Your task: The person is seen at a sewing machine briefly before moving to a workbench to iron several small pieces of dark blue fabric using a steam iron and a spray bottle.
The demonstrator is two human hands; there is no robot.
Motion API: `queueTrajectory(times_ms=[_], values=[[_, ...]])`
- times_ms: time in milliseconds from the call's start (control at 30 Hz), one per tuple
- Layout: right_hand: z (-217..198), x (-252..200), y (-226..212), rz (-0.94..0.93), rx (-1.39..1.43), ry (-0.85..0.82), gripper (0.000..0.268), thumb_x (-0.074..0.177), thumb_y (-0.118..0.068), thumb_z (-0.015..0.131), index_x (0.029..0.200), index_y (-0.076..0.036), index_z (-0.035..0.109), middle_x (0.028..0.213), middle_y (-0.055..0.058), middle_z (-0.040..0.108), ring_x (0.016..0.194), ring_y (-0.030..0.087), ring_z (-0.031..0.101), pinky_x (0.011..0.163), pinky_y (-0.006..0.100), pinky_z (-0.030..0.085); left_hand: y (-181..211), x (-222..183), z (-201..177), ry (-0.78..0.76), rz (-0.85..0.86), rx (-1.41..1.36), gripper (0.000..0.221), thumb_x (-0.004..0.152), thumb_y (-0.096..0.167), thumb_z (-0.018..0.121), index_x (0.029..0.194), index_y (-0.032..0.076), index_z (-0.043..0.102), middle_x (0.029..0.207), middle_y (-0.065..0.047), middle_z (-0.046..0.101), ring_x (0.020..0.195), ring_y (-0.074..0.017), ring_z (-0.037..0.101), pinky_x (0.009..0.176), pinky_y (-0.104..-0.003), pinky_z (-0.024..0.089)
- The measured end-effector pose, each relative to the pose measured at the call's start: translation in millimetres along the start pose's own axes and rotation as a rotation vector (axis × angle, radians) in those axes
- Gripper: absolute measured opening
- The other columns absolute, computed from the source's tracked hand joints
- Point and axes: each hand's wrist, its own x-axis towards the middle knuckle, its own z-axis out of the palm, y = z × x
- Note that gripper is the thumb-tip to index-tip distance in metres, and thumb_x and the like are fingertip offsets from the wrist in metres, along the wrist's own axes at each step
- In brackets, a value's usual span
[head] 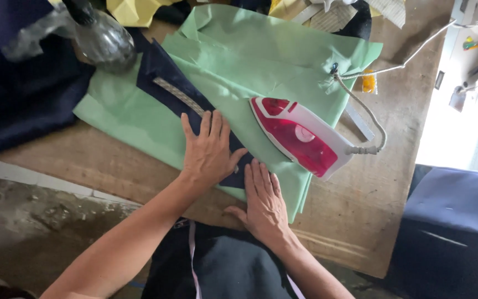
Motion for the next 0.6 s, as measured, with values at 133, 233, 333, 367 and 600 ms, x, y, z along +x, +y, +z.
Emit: queueTrajectory(times_ms=[133,233,333,367,600], values=[[-7.4,-10.4,5.9,0.0,-0.012,-0.028,0.121,0.078,-0.083,0.059,0.163,-0.006,0.02,0.17,0.015,0.019,0.156,0.032,0.018,0.125,0.05,0.016,13.2,-1.6,5.0,-0.02,-0.078,0.001,0.081,0.085,0.066,0.065,0.129,-0.002,0.065,0.135,-0.024,0.063,0.132,-0.0408,0.055,0.111,-0.081,0.019],[-10.2,-15.9,13.7,-0.029,-0.018,-0.013,0.117,0.079,-0.08,0.061,0.163,-0.007,0.022,0.169,0.014,0.021,0.155,0.031,0.021,0.123,0.052,0.018,14.4,-0.6,5.5,-0.014,-0.089,0.012,0.078,0.084,0.064,0.066,0.127,-0.001,0.066,0.134,-0.024,0.064,0.132,-0.0411,0.055,0.109,-0.083,0.018],[-12.9,-24.2,22.3,-0.053,-0.008,0.01,0.112,0.081,-0.076,0.063,0.161,-0.007,0.026,0.168,0.013,0.026,0.154,0.03,0.025,0.123,0.052,0.021,14.9,-2.9,8.6,-0.009,-0.097,0.002,0.078,0.084,0.063,0.067,0.127,-0.001,0.066,0.135,-0.024,0.064,0.132,-0.0417,0.055,0.107,-0.084,0.017],[-15.2,-25.4,26.9,-0.054,0.007,0.014,0.109,0.083,-0.074,0.063,0.161,-0.006,0.027,0.167,0.013,0.028,0.154,0.029,0.027,0.123,0.052,0.021,15.3,-1.8,11.5,0.0,-0.097,0.009,0.079,0.083,0.065,0.068,0.127,-0.001,0.066,0.135,-0.024,0.063,0.132,-0.0416,0.055,0.107,-0.084,0.018],[-35.8,-28.3,45.9,-0.141,0.028,0.034,0.096,0.086,-0.059,0.07,0.158,-0.005,0.035,0.163,0.015,0.036,0.15,0.032,0.033,0.122,0.051,0.026,17.1,0.7,4.0,-0.047,-0.15,-0.001,0.084,0.082,0.07,0.068,0.129,0.001,0.064,0.139,-0.021,0.06,0.136,-0.0398,0.051,0.11,-0.084,0.015]])
